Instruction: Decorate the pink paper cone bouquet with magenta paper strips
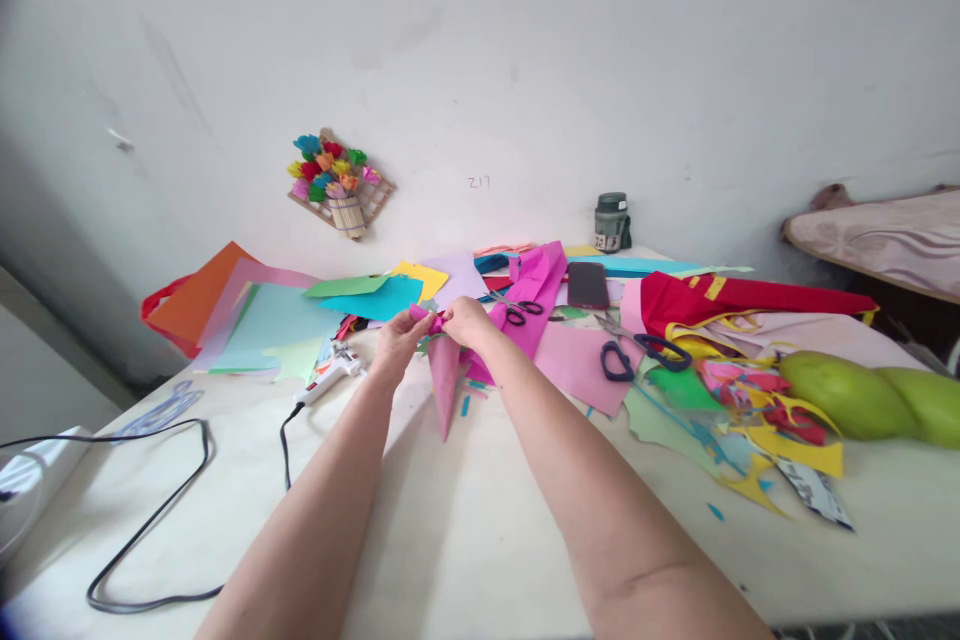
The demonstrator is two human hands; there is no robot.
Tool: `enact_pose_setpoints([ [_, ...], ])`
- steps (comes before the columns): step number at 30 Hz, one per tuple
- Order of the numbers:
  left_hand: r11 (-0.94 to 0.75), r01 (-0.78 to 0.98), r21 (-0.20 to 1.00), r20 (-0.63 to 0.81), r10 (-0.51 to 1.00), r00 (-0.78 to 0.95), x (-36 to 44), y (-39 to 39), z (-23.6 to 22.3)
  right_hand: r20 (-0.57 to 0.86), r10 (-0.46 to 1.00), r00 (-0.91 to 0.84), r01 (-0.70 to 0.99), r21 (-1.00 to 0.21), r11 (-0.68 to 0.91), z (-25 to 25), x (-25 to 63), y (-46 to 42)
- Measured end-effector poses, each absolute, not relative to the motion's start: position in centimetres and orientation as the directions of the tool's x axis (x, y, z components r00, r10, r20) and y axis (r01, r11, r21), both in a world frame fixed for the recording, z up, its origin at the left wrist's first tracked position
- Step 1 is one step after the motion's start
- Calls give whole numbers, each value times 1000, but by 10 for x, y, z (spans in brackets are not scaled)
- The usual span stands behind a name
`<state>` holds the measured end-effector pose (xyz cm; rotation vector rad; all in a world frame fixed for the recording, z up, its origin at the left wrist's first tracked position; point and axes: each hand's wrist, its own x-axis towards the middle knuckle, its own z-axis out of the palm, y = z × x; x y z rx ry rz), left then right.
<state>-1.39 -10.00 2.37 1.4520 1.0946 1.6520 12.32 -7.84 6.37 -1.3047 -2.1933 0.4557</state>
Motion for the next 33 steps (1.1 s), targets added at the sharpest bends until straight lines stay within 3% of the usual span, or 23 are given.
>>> enact_pose_setpoints([
  [7,-399,106,911,413,891,-187,-14,-101,25,317,872,-373,656,-574,490,58,121,-72],
  [16,-375,80,924,383,896,-225,-13,-104,28,311,880,-360,501,-731,463,56,121,-74],
  [23,-417,42,908,416,884,-212,-13,-100,26,324,871,-368,532,-695,484,56,121,-72],
  [33,-421,102,901,433,873,-225,-17,-96,20,237,878,-417,589,-666,459,57,123,-76],
])
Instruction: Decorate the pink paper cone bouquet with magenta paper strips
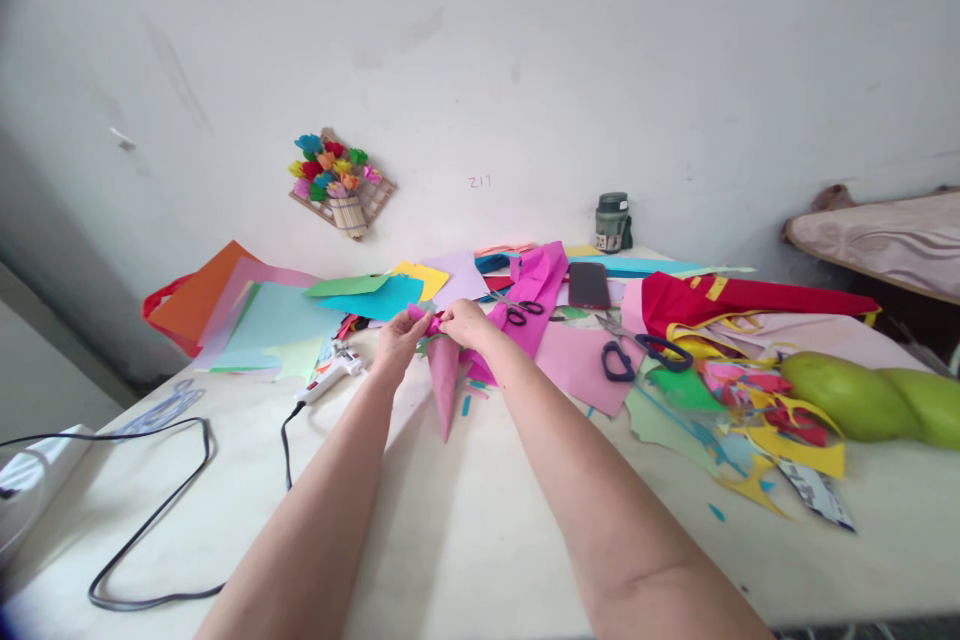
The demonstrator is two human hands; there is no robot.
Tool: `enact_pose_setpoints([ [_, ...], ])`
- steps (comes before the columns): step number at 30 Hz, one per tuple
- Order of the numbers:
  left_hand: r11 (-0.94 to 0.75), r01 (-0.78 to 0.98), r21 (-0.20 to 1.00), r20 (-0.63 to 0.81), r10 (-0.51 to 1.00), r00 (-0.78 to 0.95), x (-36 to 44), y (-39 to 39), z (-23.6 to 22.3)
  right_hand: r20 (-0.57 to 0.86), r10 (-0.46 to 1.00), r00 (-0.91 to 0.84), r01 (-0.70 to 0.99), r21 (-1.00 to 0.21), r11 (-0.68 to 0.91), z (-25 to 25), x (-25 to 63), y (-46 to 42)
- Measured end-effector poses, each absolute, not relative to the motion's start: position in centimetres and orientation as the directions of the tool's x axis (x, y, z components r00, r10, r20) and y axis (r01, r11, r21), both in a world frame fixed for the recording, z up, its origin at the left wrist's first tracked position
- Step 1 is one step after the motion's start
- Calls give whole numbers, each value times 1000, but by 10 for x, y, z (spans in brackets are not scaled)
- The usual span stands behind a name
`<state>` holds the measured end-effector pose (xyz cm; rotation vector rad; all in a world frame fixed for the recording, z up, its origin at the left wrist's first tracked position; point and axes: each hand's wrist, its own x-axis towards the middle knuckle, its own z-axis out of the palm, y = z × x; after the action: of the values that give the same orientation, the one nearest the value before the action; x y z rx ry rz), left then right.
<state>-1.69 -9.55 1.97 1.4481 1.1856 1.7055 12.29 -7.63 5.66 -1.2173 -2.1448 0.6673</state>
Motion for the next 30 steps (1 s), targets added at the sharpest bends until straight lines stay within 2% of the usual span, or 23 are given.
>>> enact_pose_setpoints([
  [14,-422,113,899,437,872,-219,-16,-97,19,234,880,-414,540,-715,444,56,128,-75],
  [17,-412,156,898,439,872,-219,-16,-96,17,179,888,-423,458,-804,380,55,128,-75],
  [20,-411,217,885,456,859,-233,-16,-95,16,63,893,-447,347,-908,237,57,128,-79],
  [24,-422,238,875,476,842,-253,-15,-94,16,-81,860,-503,312,-945,93,64,131,-87],
  [30,-426,269,864,488,841,-235,-15,-91,14,-80,783,-617,180,-983,42,59,135,-82],
])
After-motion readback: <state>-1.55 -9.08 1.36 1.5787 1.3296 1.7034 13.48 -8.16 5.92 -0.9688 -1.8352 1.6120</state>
